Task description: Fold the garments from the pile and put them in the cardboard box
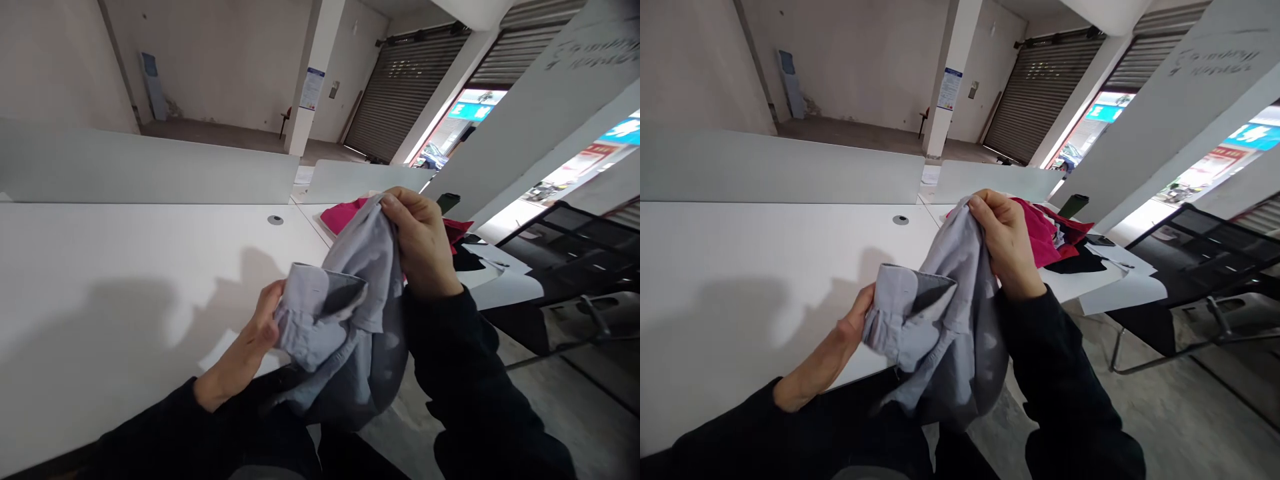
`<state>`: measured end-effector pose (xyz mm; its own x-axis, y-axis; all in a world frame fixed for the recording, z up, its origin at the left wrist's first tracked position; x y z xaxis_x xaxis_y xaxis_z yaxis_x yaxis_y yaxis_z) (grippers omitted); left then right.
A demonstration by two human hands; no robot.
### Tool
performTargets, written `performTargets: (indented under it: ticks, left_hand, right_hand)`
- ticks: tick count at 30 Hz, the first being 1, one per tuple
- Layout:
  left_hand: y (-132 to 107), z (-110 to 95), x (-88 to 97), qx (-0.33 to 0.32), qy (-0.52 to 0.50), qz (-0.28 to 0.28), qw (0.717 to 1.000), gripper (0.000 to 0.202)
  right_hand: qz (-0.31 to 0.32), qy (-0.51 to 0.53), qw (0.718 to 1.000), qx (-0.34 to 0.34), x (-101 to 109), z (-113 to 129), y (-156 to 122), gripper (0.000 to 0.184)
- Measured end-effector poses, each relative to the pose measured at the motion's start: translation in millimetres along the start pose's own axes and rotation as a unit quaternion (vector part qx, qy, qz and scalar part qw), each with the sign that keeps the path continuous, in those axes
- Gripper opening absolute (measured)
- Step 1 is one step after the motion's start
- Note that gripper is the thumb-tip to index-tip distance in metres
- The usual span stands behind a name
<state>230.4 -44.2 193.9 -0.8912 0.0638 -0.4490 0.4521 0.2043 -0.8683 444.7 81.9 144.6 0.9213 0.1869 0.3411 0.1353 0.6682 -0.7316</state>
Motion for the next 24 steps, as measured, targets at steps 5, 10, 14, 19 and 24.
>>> performTargets:
  ticks: [5, 10, 14, 19, 24]
  left_hand:
    - [24.2, -7.2, 25.5, 0.024, 0.088, -0.052, 0.994, 0.032]
    - [34.1, -25.8, 85.3, 0.028, 0.122, -0.181, 0.975, 0.021]
    - [36.9, -34.4, 94.1, 0.020, 0.248, -0.147, 0.957, 0.034]
    - [35.0, -26.3, 43.2, 0.014, 0.234, 0.054, 0.971, 0.025]
    - [14.2, -49.7, 70.9, -0.081, 0.145, -0.127, 0.978, 0.015]
  right_hand:
    - [0.084, -0.011, 0.996, 0.022, -28.9, 1.9, 12.5, 0.030]
    - [0.090, -0.063, 0.992, 0.056, -30.0, 6.0, 25.1, 0.031]
    - [0.175, 0.037, 0.984, 0.002, -48.7, 8.6, 25.8, 0.031]
    - [0.354, 0.183, 0.915, -0.060, -85.3, 35.0, -7.5, 0.030]
    - [0.654, 0.206, 0.722, -0.097, -111.0, 23.4, -81.1, 0.044]
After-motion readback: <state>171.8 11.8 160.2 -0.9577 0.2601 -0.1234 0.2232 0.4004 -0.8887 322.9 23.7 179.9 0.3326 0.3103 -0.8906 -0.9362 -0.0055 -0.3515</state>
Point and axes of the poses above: each hand's wrist, its own y-axis towards the middle knuckle, its own x-axis out of the back of the hand, z = x × y, the point moved 7 cm from there along y, towards the middle knuckle
